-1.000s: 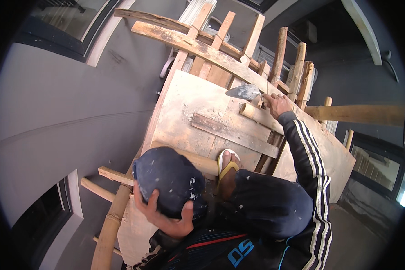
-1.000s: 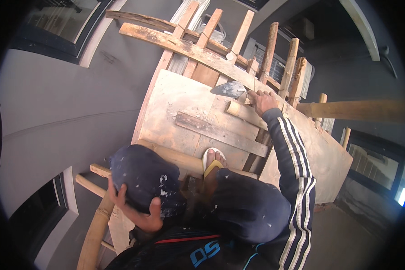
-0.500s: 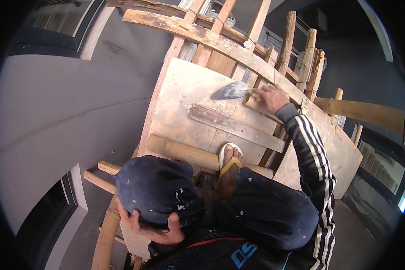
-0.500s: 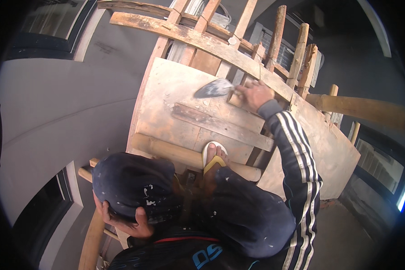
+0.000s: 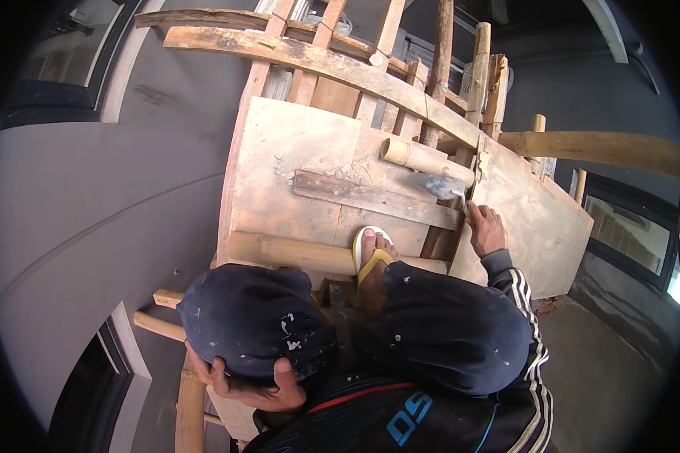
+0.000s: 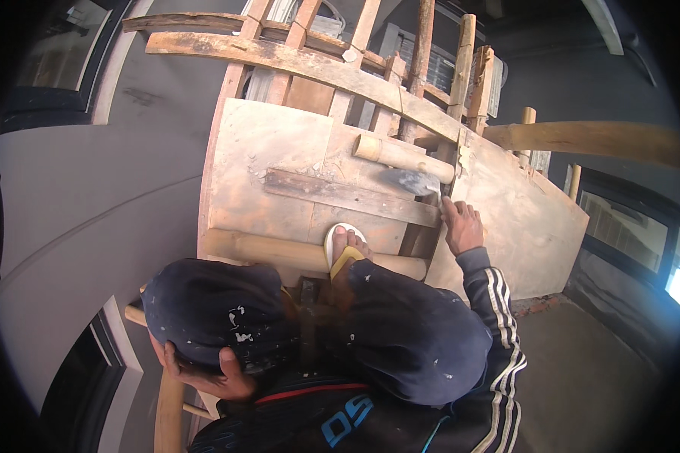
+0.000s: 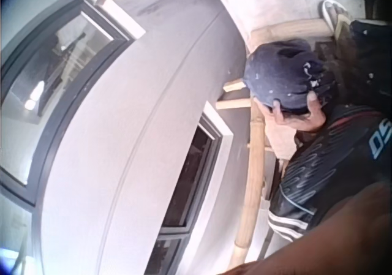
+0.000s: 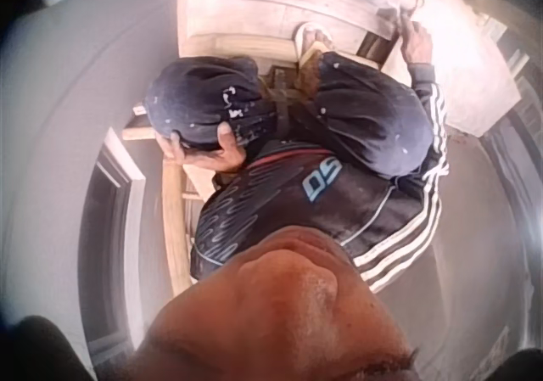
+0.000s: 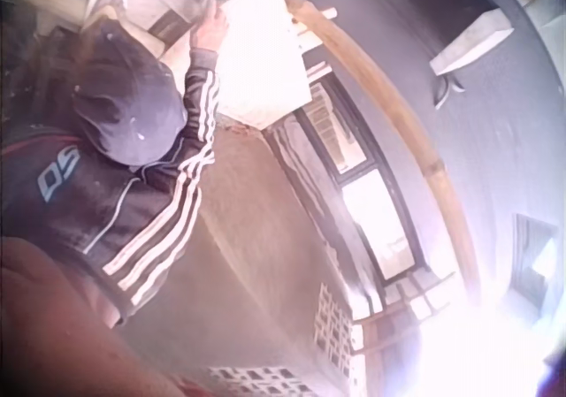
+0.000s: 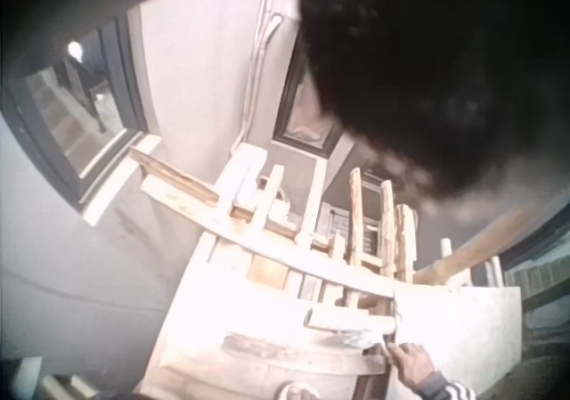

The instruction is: The person uses a trowel to scoop a white paste from a container and applies it to a wooden surface. They spread and smooth the paste across the wood, occasionally scraping the trowel against the surface to remove excess material.

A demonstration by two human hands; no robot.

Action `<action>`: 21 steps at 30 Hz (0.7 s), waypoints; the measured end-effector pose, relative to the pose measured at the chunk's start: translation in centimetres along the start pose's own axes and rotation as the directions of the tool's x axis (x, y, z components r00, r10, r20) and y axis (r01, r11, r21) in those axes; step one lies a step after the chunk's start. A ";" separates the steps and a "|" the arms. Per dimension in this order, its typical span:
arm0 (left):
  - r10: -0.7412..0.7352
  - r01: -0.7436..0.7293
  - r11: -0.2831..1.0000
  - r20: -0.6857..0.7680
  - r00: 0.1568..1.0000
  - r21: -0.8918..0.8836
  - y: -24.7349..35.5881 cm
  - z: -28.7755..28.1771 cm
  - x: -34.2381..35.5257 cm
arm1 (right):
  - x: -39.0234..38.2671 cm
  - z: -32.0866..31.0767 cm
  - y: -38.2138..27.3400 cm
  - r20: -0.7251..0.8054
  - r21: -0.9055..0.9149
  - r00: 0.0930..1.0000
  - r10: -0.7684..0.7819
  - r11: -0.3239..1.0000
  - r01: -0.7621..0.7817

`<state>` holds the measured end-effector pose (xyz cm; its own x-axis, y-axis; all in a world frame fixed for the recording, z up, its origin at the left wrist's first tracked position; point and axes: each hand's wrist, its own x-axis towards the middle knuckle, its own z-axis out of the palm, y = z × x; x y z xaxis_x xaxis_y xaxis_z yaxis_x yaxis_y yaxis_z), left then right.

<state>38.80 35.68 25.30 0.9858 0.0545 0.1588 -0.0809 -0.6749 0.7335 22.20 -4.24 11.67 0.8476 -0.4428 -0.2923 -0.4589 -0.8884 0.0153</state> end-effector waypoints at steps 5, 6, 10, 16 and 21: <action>0.020 -0.020 1.000 0.041 0.999 -0.013 -0.6 -1.3 0.3 | -1.8 4.3 -0.1 0.101 -0.098 0.984 0.148 0.986 -0.138; 0.020 -0.019 1.000 0.034 0.999 -0.012 -0.7 -1.5 0.2 | -1.2 5.4 -0.5 0.099 -0.058 0.986 0.132 0.990 -0.127; 0.039 -0.038 0.999 0.056 0.998 -0.016 -0.5 -0.9 0.0 | 2.1 5.7 -2.7 0.031 0.073 0.995 -0.092 0.993 0.089; 0.100 -0.100 0.995 0.065 0.993 -0.004 -0.5 -0.6 -0.1 | 9.1 1.9 -6.2 0.222 -0.033 0.944 -0.242 0.966 0.255; 0.124 -0.119 0.990 0.064 0.990 -0.076 0.3 0.2 -0.3 | 10.9 -0.7 -9.9 0.392 0.077 0.902 -0.181 0.983 0.164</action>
<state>38.50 35.30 25.31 0.9755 -0.0768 0.2063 -0.2089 -0.6189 0.7572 36.18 -0.36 8.96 0.7434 -0.1908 -0.6410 -0.3327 -0.9370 -0.1069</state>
